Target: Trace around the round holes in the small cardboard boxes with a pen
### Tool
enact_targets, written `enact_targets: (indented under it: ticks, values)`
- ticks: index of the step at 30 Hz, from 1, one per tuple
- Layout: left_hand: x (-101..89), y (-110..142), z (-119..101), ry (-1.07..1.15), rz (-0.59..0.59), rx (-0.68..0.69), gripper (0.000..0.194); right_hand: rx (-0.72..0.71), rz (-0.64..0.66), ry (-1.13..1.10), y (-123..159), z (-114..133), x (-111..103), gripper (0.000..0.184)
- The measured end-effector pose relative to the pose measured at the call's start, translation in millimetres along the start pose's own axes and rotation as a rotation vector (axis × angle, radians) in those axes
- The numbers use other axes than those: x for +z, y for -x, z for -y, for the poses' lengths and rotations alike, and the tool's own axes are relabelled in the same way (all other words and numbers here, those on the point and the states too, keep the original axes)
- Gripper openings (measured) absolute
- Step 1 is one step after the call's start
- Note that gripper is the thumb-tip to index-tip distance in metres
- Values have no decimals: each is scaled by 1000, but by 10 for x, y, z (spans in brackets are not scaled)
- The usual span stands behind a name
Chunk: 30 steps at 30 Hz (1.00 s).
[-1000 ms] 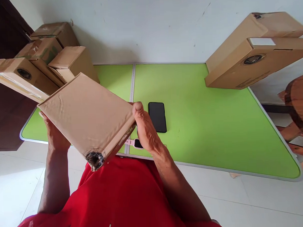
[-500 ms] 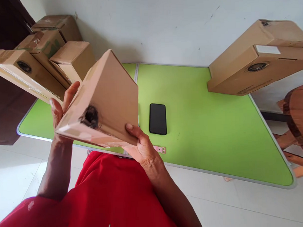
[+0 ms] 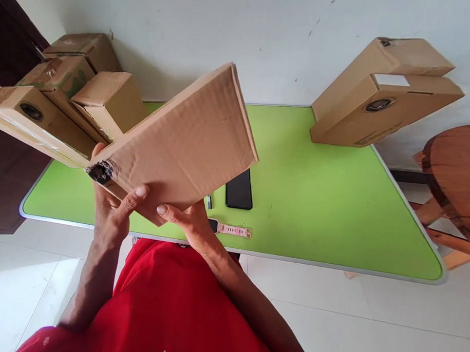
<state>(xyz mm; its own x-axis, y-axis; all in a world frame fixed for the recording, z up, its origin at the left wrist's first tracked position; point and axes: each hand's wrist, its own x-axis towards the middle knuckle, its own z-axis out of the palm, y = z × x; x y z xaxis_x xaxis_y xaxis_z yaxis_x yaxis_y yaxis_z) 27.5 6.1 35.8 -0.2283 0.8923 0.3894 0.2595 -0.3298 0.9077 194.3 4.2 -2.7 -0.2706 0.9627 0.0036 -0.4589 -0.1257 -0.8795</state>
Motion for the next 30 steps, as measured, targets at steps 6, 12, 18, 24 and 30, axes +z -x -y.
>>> enact_targets:
  ticks: [6,12,18,24,30]
  values:
    - [-290,-270,-146,67,-75,165,72,236,245,143,136,313,-307,56]
    - [-673,-569,-333,46,66,22,65,167,493,234,492,1147,-526,48]
    - [-563,-684,-424,-42,316,-42,80,-331,-36,443,189,1372,-186,44]
    - [-460,-791,-445,-137,659,-124,78,-30,57,560,-301,1010,-189,97]
    - [-426,-856,-325,-176,722,-157,77,149,239,540,-426,924,-150,78]
